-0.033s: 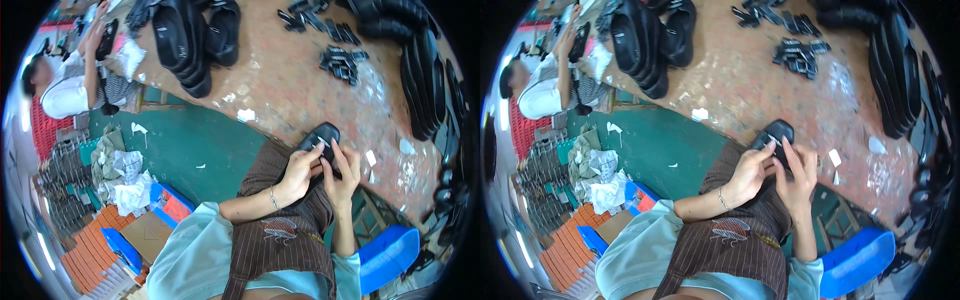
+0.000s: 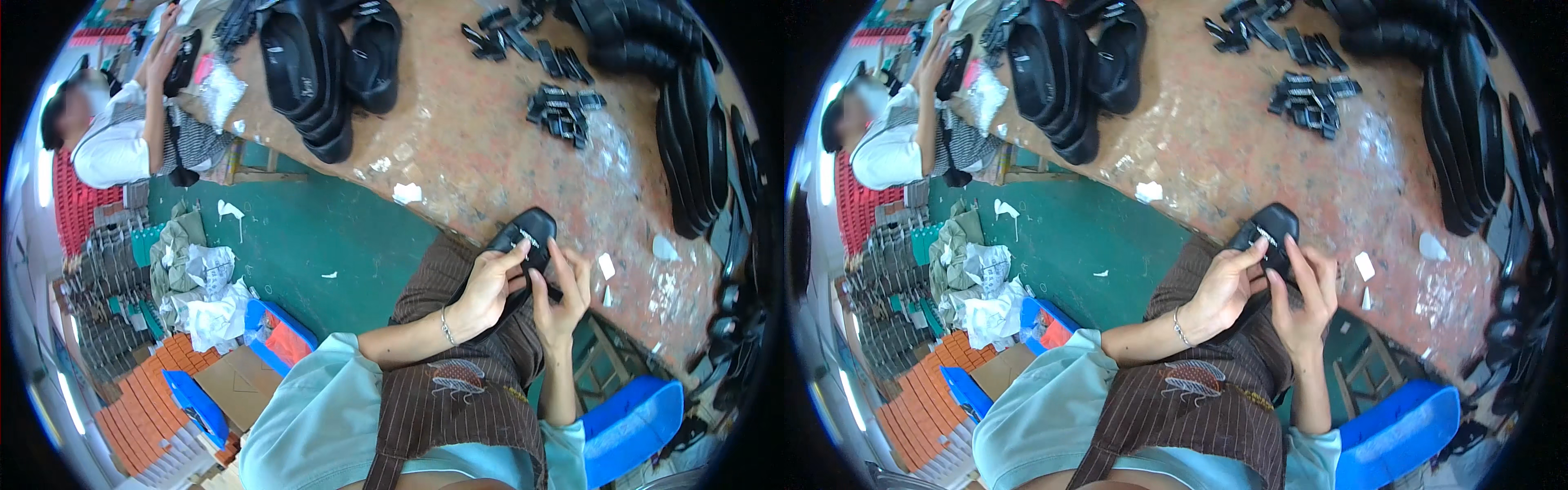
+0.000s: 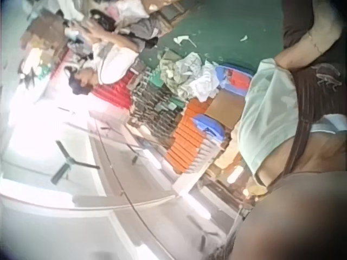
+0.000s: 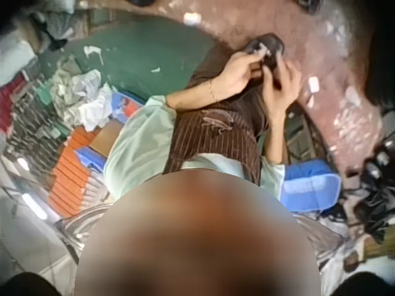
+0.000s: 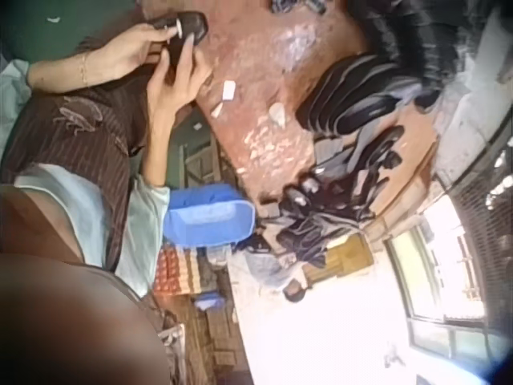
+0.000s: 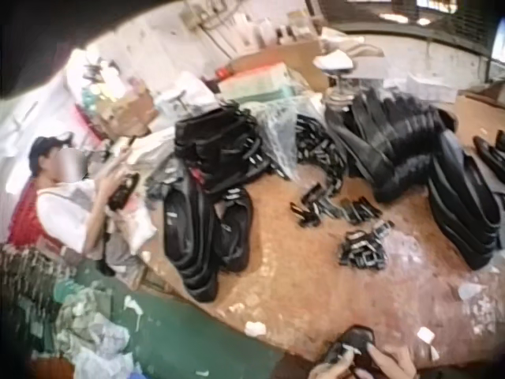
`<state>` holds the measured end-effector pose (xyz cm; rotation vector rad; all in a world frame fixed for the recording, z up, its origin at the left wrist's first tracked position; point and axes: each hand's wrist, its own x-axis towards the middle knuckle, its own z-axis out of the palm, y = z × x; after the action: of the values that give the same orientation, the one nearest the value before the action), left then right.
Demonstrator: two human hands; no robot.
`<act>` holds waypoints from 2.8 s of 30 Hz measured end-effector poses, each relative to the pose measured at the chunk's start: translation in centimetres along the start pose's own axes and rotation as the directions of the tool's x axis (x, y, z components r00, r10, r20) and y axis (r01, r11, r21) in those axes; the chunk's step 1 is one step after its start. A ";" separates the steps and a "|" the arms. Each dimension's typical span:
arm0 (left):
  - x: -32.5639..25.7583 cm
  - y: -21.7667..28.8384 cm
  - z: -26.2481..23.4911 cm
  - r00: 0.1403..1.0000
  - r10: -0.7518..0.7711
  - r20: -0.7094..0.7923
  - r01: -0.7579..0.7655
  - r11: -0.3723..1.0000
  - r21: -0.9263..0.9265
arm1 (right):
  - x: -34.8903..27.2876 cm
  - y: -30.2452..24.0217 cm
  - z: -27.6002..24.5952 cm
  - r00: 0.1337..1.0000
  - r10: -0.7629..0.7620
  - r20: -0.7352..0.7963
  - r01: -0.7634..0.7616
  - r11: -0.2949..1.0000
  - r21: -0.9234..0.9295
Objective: Applying glue to black shoes and attaching decorative buckles.
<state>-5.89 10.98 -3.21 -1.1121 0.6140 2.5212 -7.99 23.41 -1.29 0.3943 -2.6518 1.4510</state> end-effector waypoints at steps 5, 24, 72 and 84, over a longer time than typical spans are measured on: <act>-1.1 1.4 -0.1 0.984 0.003 0.178 0.009 0.998 -0.066 | -2.4 1.3 -0.1 0.957 0.219 -0.189 -0.181 0.963 0.199; -1.4 9.2 2.8 0.903 0.356 0.240 -0.246 0.886 -0.393 | -2.3 3.7 0.7 0.972 0.123 -0.200 -0.116 0.992 0.050; 2.1 25.4 11.1 0.439 0.834 0.335 -0.817 0.216 0.534 | -6.3 3.2 -9.2 0.840 -0.143 -0.523 0.090 0.988 -0.126; 4.6 58.6 -2.0 0.332 0.827 0.453 0.283 -0.545 0.789 | -9.4 11.4 -21.5 0.610 0.102 -0.786 -0.516 0.804 -0.296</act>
<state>-33.83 -39.77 7.03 -0.7746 3.3104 0.1182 -2.89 48.98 -0.81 -0.6480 -2.2754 0.6420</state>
